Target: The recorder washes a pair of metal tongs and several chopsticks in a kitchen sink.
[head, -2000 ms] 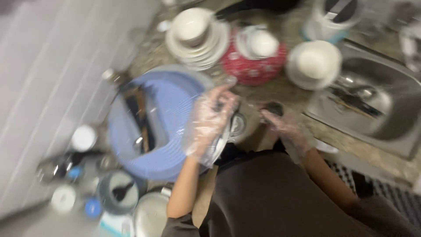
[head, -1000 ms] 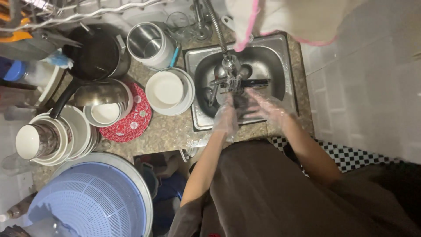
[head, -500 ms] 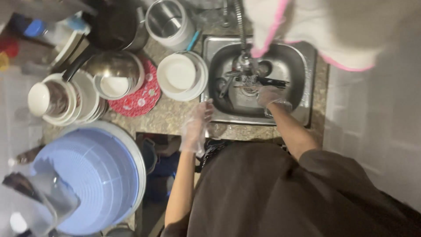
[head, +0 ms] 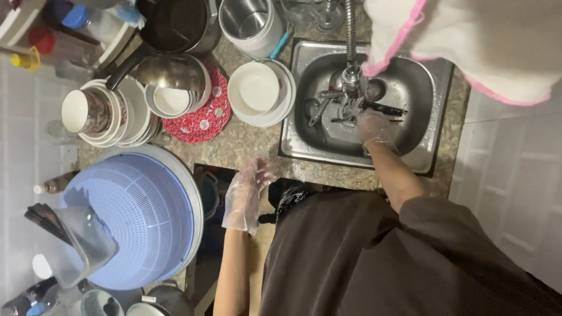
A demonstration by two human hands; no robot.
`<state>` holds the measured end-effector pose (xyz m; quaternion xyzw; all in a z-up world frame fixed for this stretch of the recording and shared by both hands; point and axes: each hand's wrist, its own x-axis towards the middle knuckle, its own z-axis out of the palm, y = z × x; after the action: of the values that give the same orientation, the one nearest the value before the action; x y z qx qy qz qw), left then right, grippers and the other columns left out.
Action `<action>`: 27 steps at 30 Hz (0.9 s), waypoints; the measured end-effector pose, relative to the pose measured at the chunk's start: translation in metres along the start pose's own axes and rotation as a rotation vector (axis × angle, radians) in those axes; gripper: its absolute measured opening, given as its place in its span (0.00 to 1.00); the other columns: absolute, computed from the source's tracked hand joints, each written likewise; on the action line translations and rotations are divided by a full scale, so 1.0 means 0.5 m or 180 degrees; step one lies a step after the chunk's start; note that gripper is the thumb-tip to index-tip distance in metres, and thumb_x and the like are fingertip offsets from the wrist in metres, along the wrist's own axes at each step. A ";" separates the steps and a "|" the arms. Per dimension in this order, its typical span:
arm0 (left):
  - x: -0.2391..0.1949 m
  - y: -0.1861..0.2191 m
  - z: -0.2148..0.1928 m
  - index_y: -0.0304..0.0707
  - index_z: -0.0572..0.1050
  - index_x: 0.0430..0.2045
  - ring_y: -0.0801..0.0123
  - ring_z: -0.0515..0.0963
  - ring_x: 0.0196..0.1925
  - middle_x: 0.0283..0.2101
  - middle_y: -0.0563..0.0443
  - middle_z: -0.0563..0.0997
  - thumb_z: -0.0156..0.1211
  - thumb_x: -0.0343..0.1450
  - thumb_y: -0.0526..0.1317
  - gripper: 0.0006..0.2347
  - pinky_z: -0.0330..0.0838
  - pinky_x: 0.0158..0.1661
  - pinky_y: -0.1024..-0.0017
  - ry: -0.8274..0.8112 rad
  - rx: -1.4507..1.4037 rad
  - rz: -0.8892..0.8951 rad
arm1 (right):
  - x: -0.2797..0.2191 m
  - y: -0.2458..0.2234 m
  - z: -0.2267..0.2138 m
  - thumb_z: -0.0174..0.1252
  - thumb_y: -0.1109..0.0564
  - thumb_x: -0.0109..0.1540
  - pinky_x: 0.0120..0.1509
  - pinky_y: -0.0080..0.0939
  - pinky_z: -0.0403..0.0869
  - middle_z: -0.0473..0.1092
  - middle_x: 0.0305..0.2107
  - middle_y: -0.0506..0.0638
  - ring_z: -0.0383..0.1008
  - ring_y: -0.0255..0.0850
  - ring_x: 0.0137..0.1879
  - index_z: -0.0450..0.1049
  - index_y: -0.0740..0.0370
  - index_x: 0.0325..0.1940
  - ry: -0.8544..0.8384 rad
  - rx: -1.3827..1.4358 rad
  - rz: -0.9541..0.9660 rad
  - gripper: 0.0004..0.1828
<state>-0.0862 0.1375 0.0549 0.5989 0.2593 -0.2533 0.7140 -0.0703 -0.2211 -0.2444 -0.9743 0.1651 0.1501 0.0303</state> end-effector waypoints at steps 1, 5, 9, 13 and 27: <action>0.003 0.002 -0.002 0.30 0.75 0.47 0.70 0.78 0.39 0.43 0.47 0.81 0.50 0.76 0.45 0.16 0.74 0.41 0.74 -0.0028 0.0009 -0.0007 | 0.003 0.000 0.001 0.53 0.55 0.62 0.47 0.49 0.79 0.79 0.34 0.60 0.81 0.51 0.42 0.77 0.68 0.49 0.0002 -0.0003 0.0030 0.17; 0.017 0.003 -0.004 0.27 0.75 0.47 0.66 0.78 0.39 0.41 0.45 0.80 0.52 0.75 0.43 0.15 0.75 0.41 0.70 -0.0086 -0.0246 -0.0078 | -0.004 0.003 -0.037 0.55 0.57 0.60 0.51 0.51 0.79 0.77 0.39 0.58 0.79 0.52 0.45 0.81 0.59 0.41 -0.0238 0.0641 -0.0132 0.11; -0.003 0.060 0.046 0.29 0.75 0.46 0.67 0.77 0.38 0.40 0.47 0.80 0.50 0.75 0.44 0.15 0.73 0.40 0.70 -0.0074 -0.0139 -0.0273 | -0.019 0.015 -0.089 0.56 0.54 0.61 0.47 0.48 0.80 0.77 0.36 0.60 0.79 0.51 0.41 0.81 0.60 0.38 -0.1021 0.0979 0.0203 0.11; 0.008 0.079 0.073 0.27 0.76 0.46 0.67 0.79 0.41 0.42 0.45 0.81 0.52 0.75 0.42 0.15 0.75 0.43 0.71 -0.0390 0.0036 0.0013 | 0.032 0.067 0.118 0.58 0.50 0.59 0.47 0.44 0.78 0.77 0.34 0.55 0.78 0.46 0.40 0.81 0.59 0.38 -0.0131 0.0895 0.0177 0.12; 0.142 0.032 0.344 0.42 0.64 0.62 0.63 0.81 0.41 0.43 0.49 0.79 0.58 0.71 0.42 0.23 0.82 0.45 0.66 -0.1726 0.1172 0.0643 | -0.176 -0.092 -0.290 0.65 0.34 0.58 0.44 0.45 0.76 0.74 0.20 0.50 0.74 0.41 0.29 0.76 0.57 0.58 0.0071 0.2484 0.0279 0.32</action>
<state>-0.0115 -0.0335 0.0443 0.6513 -0.0506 -0.3739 0.6583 -0.0933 -0.1659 -0.0790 -0.8832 0.2515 0.0665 0.3902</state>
